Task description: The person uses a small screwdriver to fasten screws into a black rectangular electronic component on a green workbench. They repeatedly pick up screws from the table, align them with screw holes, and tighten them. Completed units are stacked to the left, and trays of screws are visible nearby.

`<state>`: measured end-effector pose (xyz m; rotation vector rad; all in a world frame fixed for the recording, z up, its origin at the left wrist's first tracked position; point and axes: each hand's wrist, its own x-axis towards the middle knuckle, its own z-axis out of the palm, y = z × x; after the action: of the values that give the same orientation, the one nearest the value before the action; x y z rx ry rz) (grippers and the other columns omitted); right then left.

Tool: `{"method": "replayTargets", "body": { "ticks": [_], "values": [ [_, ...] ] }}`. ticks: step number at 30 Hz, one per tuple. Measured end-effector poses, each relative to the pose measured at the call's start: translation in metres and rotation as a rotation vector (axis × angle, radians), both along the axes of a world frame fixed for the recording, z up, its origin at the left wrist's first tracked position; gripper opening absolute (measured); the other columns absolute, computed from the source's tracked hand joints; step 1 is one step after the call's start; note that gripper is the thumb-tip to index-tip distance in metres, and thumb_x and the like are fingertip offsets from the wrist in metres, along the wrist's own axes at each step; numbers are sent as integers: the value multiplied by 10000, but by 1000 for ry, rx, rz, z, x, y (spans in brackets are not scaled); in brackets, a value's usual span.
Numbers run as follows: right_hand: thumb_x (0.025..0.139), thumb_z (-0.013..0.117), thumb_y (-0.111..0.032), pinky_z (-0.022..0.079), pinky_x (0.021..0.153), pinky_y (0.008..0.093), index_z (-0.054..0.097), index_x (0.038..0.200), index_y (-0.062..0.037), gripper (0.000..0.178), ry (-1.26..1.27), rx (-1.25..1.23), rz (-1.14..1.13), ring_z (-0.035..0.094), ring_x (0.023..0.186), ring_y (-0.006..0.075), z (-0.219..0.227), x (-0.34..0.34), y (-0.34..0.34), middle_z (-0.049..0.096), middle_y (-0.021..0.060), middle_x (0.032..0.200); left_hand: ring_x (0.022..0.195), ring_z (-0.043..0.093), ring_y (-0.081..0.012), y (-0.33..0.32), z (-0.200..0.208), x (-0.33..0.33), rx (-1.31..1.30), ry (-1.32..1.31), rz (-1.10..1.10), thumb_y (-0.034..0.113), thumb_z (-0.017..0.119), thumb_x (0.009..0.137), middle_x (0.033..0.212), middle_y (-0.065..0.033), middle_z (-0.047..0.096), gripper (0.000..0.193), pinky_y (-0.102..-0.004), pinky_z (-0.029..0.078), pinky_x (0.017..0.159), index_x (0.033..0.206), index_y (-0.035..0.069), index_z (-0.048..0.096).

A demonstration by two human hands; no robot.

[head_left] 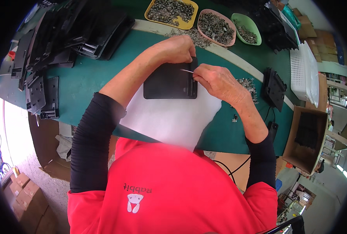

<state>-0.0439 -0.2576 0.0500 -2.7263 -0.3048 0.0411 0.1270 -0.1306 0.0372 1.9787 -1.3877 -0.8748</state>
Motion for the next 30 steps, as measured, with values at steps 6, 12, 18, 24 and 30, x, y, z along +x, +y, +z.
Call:
{"method": "replayTargets", "body": {
  "ticks": [6, 12, 18, 24, 30],
  "values": [
    [823, 552, -53, 514, 642, 460, 551, 857, -26, 44, 65, -295, 54, 635, 776, 383, 18, 4, 20, 623, 145, 840, 874, 679, -257, -2, -2, 2, 19, 25, 1, 135, 686, 741, 901, -164, 712, 312, -356, 523, 790, 1012, -14, 721],
    [826, 574, -56, 508, 599, 438, 558, 873, -29, 57, 30, -160, 46, 660, 771, 342, 8, 6, 10, 640, 157, 822, 846, 679, -246, -3, -7, 4, -12, 29, -19, 148, 698, 732, 875, -155, 715, 318, -357, 523, 769, 1009, -6, 725],
    [801, 726, -105, 441, 458, 316, 534, 791, -11, 214, 670, 219, -271, 597, 467, 168, 31, 49, -1, 613, 71, 649, 746, 658, -250, 3, -1, 3, 1, 95, 7, 164, 702, 729, 794, -154, 707, 309, -361, 513, 717, 987, -4, 732],
    [863, 674, -146, 408, 476, 268, 585, 859, 9, 179, 338, 427, -363, 530, 503, 105, 7, 12, 2, 585, 38, 642, 825, 668, -265, 16, -16, -1, -177, 28, 123, 157, 685, 751, 856, -173, 696, 307, -372, 517, 742, 1014, 1, 717],
    [931, 512, -82, 479, 598, 356, 608, 1203, -47, 291, 150, 224, -477, 644, 679, 221, 11, -50, 41, 642, 83, 762, 965, 606, -370, 69, -5, -45, -174, -245, 421, 184, 675, 821, 1007, -183, 606, 356, -434, 499, 851, 1134, 20, 641]
  ]
}}
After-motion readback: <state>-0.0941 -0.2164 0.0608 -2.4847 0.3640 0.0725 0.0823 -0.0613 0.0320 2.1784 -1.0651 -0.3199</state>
